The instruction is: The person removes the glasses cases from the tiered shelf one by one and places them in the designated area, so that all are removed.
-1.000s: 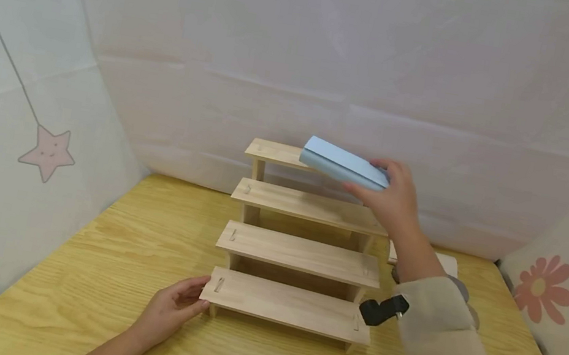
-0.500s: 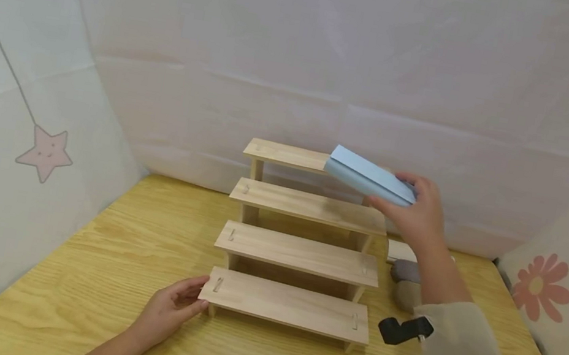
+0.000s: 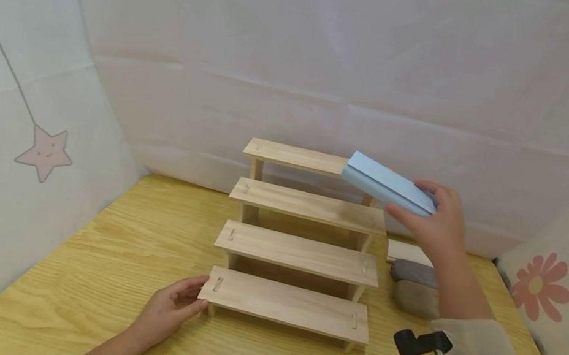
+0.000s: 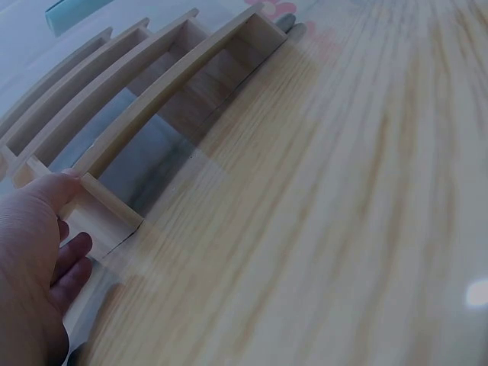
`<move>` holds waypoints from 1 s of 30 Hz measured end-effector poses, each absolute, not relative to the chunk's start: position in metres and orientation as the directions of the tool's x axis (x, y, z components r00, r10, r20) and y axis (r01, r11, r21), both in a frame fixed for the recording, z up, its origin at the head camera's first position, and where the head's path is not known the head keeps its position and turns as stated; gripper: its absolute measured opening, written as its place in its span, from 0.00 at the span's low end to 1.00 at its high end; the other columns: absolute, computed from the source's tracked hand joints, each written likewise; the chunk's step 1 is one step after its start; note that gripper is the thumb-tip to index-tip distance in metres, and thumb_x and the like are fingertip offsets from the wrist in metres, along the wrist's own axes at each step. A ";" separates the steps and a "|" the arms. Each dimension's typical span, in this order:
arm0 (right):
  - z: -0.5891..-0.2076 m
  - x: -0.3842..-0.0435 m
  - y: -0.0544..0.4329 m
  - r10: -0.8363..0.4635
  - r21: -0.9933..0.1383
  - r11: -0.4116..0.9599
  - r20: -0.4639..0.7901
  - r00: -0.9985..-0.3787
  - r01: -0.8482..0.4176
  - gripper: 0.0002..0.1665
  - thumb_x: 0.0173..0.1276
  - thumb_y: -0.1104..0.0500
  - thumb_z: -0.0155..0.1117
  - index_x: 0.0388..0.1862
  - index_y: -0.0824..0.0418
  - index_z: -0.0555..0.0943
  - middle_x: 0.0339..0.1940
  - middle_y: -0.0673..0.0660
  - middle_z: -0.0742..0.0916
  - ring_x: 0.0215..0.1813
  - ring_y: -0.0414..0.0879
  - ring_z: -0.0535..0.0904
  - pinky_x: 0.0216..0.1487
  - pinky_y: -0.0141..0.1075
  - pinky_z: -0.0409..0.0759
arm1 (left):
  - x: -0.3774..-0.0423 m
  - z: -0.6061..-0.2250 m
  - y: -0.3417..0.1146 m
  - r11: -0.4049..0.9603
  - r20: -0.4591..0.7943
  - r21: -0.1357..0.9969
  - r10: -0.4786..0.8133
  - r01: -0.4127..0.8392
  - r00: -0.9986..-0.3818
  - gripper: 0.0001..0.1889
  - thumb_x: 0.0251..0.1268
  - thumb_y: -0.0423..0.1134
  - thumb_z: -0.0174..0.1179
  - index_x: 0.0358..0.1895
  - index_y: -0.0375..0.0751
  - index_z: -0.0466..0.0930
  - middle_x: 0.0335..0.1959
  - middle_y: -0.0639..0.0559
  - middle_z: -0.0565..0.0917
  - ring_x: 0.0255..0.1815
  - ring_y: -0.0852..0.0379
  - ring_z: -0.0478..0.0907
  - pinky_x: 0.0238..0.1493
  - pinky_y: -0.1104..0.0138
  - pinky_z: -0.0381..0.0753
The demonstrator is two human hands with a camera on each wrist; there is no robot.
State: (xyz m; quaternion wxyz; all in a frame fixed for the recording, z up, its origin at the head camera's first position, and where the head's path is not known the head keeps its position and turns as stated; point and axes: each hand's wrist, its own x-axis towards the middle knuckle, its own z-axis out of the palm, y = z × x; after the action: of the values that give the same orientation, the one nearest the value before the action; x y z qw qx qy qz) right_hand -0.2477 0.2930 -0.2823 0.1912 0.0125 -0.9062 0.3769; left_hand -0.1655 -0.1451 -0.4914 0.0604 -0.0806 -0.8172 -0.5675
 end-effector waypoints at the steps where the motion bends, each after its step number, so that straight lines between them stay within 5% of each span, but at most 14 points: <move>1: -0.283 -0.246 0.295 0.126 -0.675 0.720 0.355 -0.926 -0.161 0.49 0.59 0.41 0.73 0.72 0.60 0.66 0.71 0.67 0.67 0.64 0.62 0.65 0.51 0.52 0.69 | -0.165 -0.491 -0.145 0.342 0.191 0.918 0.064 0.202 -0.979 0.24 0.57 0.39 0.71 0.59 0.41 0.80 0.54 0.46 0.85 0.50 0.54 0.84 0.49 0.74 0.82; 8: -0.286 -0.235 0.307 0.152 -0.677 0.720 0.370 -0.916 -0.154 0.47 0.59 0.41 0.73 0.71 0.60 0.67 0.70 0.66 0.68 0.61 0.58 0.64 0.47 0.43 0.67 | -0.164 -0.488 -0.145 0.349 0.186 0.916 0.062 0.196 -0.981 0.24 0.57 0.38 0.71 0.59 0.42 0.80 0.54 0.46 0.85 0.51 0.51 0.84 0.49 0.75 0.82; 24: -0.299 -0.213 0.336 0.207 -0.651 0.753 0.363 -0.908 -0.089 0.48 0.61 0.42 0.71 0.73 0.62 0.65 0.69 0.67 0.68 0.59 0.59 0.64 0.44 0.43 0.67 | -0.166 -0.488 -0.145 0.340 0.180 0.921 0.065 0.191 -0.982 0.24 0.58 0.40 0.70 0.59 0.42 0.80 0.54 0.45 0.85 0.52 0.50 0.84 0.49 0.73 0.83; 30: -0.307 -0.204 0.349 0.235 -0.643 0.761 0.393 -0.889 -0.083 0.46 0.60 0.43 0.73 0.70 0.63 0.68 0.66 0.65 0.69 0.55 0.51 0.64 0.43 0.38 0.63 | -0.166 -0.489 -0.145 0.331 0.176 0.924 0.072 0.189 -0.982 0.24 0.58 0.39 0.70 0.60 0.41 0.79 0.54 0.45 0.85 0.52 0.51 0.84 0.49 0.75 0.82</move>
State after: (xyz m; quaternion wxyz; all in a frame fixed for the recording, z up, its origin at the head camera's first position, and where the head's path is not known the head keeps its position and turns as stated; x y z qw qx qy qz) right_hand -0.2043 0.3492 -0.3075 0.2319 -0.0417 -0.9093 0.3430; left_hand -0.1656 -0.1453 -0.4887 0.0513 -0.0803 -0.8143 -0.5726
